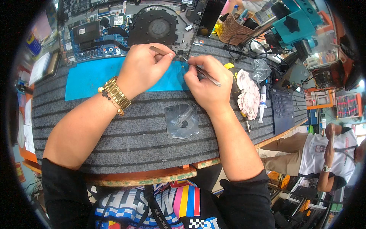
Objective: The person works on a laptop motherboard by using tweezers to manipulate small components and applying thermal paste or adhesive from a tube.
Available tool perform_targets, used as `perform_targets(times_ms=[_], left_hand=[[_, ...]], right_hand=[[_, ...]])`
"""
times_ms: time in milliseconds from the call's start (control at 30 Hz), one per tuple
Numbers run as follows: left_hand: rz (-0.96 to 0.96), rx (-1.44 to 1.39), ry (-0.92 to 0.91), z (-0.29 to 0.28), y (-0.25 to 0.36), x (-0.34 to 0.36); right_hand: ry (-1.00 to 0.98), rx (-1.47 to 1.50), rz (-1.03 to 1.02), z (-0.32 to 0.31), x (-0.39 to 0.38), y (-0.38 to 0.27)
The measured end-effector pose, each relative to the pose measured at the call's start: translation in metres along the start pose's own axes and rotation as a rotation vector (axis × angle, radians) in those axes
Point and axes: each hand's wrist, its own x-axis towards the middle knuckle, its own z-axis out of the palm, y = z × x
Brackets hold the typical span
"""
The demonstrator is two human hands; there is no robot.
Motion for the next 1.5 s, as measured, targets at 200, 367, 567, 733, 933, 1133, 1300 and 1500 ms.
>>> perform_targets(times_ms=[200,367,567,733,933,1133,1300,1500], left_hand=[[-0.041,0.0,-0.015,-0.001,0.003,0.001],[-0.06,-0.009,-0.006,-0.002,0.004,0.001],[-0.109,-0.025,-0.013,-0.004,0.012,0.001],[-0.057,-0.006,0.022,-0.001,0.016,0.0],[0.209,0.094,0.12,-0.004,0.024,-0.006],[0.276,0.185,0.049,-0.028,0.056,-0.005],[0.093,-0.01,-0.018,-0.02,0.112,-0.013],[-0.239,-0.503,-0.071,0.002,0.162,-0.033]], right_hand=[[-0.033,-0.032,0.098,-0.006,0.0,-0.008],[0.003,0.077,0.14,-0.005,-0.001,-0.005],[0.003,0.209,0.209,-0.01,-0.003,-0.005],[0.05,0.16,0.13,-0.022,-0.005,0.005],[0.259,0.171,0.006,-0.047,0.004,-0.013],[0.417,-0.215,0.154,-0.113,-0.021,-0.001],[0.146,-0.462,0.194,-0.135,-0.056,-0.001],[0.312,-0.239,0.248,-0.155,-0.053,0.003]])
